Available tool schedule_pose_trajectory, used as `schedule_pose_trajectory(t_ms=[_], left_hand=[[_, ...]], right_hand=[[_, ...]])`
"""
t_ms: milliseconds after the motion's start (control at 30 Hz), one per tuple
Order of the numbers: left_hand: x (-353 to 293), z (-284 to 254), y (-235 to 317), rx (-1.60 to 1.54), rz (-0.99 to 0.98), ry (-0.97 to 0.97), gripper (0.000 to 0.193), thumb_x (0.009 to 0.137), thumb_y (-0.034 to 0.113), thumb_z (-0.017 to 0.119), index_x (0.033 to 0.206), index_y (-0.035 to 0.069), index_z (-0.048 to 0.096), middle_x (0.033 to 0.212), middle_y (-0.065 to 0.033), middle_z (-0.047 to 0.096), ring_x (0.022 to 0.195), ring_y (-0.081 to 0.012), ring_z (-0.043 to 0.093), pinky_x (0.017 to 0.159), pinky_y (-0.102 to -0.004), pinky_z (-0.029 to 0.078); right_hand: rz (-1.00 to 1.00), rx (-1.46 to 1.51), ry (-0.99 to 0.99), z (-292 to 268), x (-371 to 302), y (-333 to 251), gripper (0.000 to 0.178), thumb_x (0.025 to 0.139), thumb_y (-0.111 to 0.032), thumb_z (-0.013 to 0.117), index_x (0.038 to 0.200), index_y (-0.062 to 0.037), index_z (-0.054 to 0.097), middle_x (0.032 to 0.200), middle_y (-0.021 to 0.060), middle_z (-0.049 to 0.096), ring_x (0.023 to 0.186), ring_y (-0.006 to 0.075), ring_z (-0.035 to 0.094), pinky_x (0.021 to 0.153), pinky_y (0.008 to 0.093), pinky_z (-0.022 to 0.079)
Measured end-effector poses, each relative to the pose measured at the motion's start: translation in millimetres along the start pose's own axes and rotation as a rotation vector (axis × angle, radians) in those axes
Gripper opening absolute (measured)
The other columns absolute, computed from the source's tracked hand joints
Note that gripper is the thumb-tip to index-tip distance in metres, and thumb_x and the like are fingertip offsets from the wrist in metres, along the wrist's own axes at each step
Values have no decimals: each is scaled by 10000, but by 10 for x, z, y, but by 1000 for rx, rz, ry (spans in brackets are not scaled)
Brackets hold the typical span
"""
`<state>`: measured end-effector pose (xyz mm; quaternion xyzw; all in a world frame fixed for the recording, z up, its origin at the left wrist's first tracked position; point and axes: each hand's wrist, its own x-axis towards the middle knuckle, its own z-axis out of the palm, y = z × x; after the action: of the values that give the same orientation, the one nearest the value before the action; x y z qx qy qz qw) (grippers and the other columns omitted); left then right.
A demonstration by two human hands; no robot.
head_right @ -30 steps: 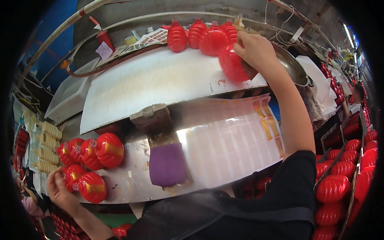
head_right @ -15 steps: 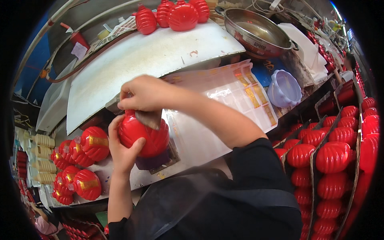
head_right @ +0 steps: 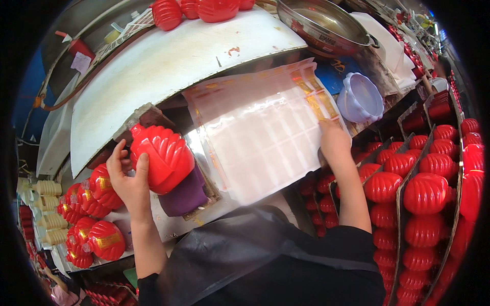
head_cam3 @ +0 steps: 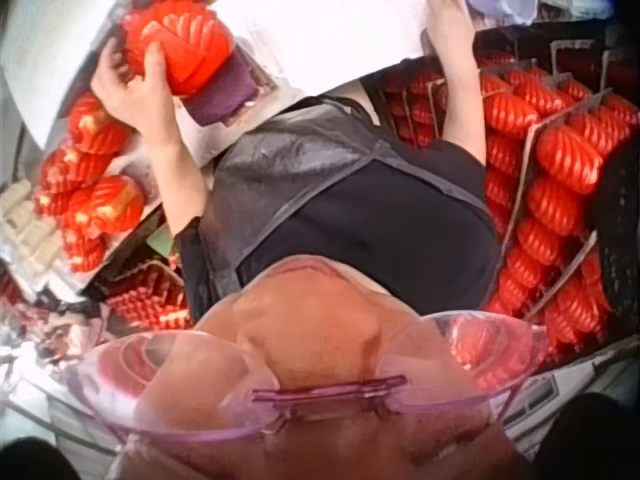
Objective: The person repeatedly picks up red plastic bottles, applies a gold label to each bottle, and places the labeled bottles on the work surface. The process is repeated for multiple bottles in a continuous sequence.
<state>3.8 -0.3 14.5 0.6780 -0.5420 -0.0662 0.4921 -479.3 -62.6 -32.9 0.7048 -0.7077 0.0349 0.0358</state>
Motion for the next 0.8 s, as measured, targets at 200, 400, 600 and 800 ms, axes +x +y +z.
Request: schedule_pose_trajectory(t_ms=[200,400,600,800], left_hand=[[-174,27,-154,-730,-371,-194,984,795,221,911,1620,73,396,1553,-142,463,1413,-280,492,1202,-430,405],[-507,-42,-265,-323,-24,-293,1270,640,186,999,1673,76,269,1652,-155,330,1495,-319,418,1249,-455,372],[-473,-77,-311,-168,43,-245,1229,600,212,1012,1629,69,354,1597,-208,399,1481,-394,428,1229,-471,406],[-468,-168,-299,-147,55,-284,1251,612,252,1006,1644,76,320,1610,-209,370,1510,-392,394,1251,-477,367]], right_hand=[[-264,-143,-257,-75,-715,-526,403,946,-109,645,1341,-29,650,1380,187,672,847,344,763,758,451,617],[-378,185,-45,-104,-824,-425,543,928,-298,766,1401,-66,637,1490,127,631,909,328,757,783,412,618],[-601,184,-17,-76,-1034,-538,475,845,-140,832,1296,-57,705,1345,101,715,917,287,765,790,372,625],[-654,598,-183,-286,-784,-721,82,890,-67,787,936,1,796,962,115,788,798,245,761,739,342,609]])
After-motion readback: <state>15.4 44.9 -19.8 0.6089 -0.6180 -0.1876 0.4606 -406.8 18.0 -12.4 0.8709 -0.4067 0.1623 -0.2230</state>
